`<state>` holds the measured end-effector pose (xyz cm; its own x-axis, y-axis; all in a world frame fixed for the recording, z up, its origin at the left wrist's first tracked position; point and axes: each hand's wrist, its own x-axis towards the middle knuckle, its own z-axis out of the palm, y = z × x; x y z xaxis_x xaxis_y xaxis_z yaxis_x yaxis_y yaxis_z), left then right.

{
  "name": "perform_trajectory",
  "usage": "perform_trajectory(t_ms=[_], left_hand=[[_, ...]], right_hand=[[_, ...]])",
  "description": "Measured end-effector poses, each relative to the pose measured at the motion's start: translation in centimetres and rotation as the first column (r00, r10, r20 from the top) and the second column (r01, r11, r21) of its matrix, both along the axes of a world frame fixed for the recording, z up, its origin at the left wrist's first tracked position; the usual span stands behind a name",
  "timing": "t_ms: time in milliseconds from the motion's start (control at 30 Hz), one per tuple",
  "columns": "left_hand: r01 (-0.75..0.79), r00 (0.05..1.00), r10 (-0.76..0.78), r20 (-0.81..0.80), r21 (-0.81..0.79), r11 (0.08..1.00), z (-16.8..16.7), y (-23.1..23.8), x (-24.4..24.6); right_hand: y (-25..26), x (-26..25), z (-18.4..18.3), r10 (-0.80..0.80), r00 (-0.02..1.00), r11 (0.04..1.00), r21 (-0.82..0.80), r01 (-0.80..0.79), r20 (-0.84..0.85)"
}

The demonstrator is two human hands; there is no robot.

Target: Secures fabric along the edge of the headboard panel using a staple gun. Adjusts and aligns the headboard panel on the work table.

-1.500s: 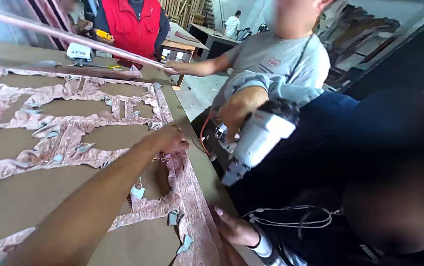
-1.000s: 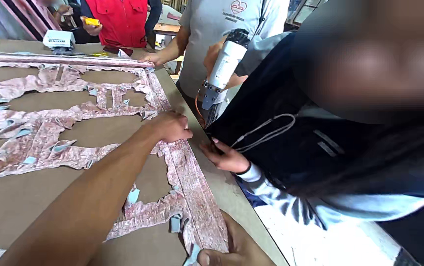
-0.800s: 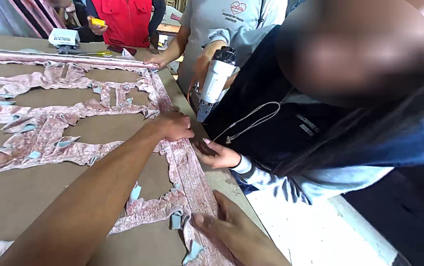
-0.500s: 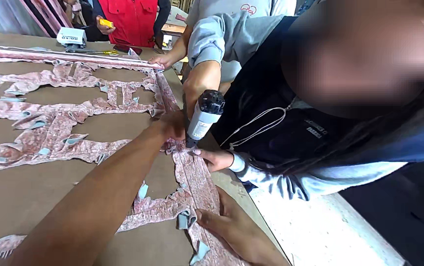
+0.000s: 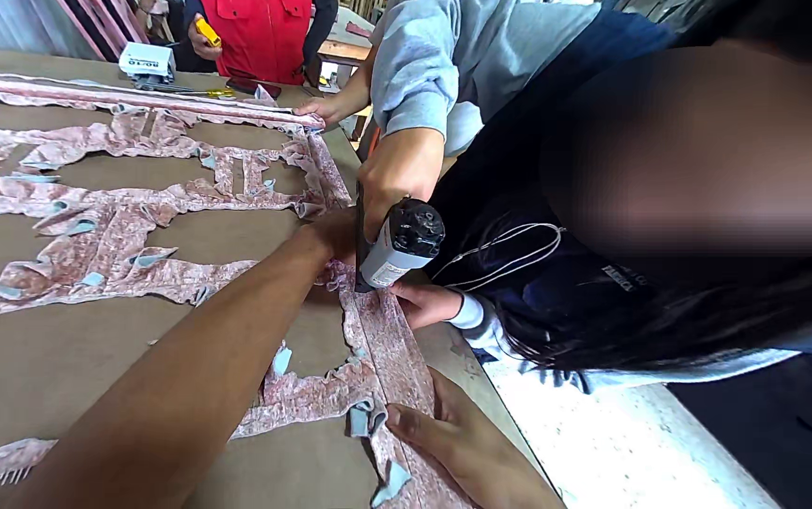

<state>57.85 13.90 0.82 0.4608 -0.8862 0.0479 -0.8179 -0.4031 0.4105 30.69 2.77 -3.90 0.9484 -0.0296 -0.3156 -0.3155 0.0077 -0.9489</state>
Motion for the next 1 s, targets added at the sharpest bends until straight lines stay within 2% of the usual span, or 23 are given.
perform_trajectory(t_ms=[167, 233, 367, 467, 533, 600, 700, 767, 833, 900, 1000], left_hand=[[0.046, 0.995, -0.047, 0.083, 0.011, 0.999, -1.2, -0.4, 1.1], [0.017, 1.000, -0.017, 0.016, 0.005, 1.000, -1.0, -0.3, 0.9], [-0.044, 0.970, 0.033, -0.240, -0.042, 0.998, -0.1, 0.5, 0.1], [-0.030, 0.978, 0.033, -0.206, 0.019, 0.999, -1.4, -0.5, 1.7], [0.013, 0.989, -0.008, -0.148, 0.036, 0.999, -3.6, -1.8, 3.9], [0.051, 0.989, -0.047, -0.139, 0.028, 0.998, -4.2, -2.3, 4.6], [0.038, 0.978, -0.036, -0.204, 0.006, 0.999, -4.2, -2.4, 4.5], [-0.003, 0.940, -0.002, -0.341, -0.014, 1.000, -4.3, -2.4, 4.4], [-0.045, 0.917, 0.032, -0.397, -0.023, 0.999, -4.5, -2.5, 4.4], [-0.061, 0.931, 0.067, -0.360, 0.028, 0.998, -4.3, -2.5, 4.4], [-0.050, 0.978, 0.073, -0.196, 0.119, 0.992, -4.0, -2.7, 4.6]], right_hand=[[0.0, -0.1, -0.1, 0.000, 1.000, 1.000, 0.004, 0.000, -0.002], [0.1, -0.1, 0.0, 0.000, 1.000, 1.000, 0.006, 0.000, 0.006], [0.1, -0.1, 0.0, 0.003, 1.000, 1.000, -0.001, -0.003, 0.026], [0.2, -0.1, 0.0, 0.004, 0.999, 1.000, 0.010, -0.004, 0.042], [0.2, -0.1, -0.1, 0.006, 0.999, 1.000, 0.012, -0.006, 0.044], [0.1, -0.1, -0.1, 0.005, 0.999, 1.000, -0.002, -0.005, 0.035], [0.1, -0.1, -0.2, -0.005, 1.000, 1.000, -0.007, 0.005, 0.019], [0.1, -0.1, -0.3, -0.006, 1.000, 1.000, -0.006, 0.007, 0.018], [0.0, -0.1, -0.4, -0.002, 1.000, 1.000, -0.014, 0.002, 0.021], [0.1, -0.1, -0.4, -0.002, 1.000, 1.000, -0.016, 0.003, 0.021], [0.0, -0.1, -0.3, -0.007, 1.000, 0.999, -0.032, 0.007, 0.009]])
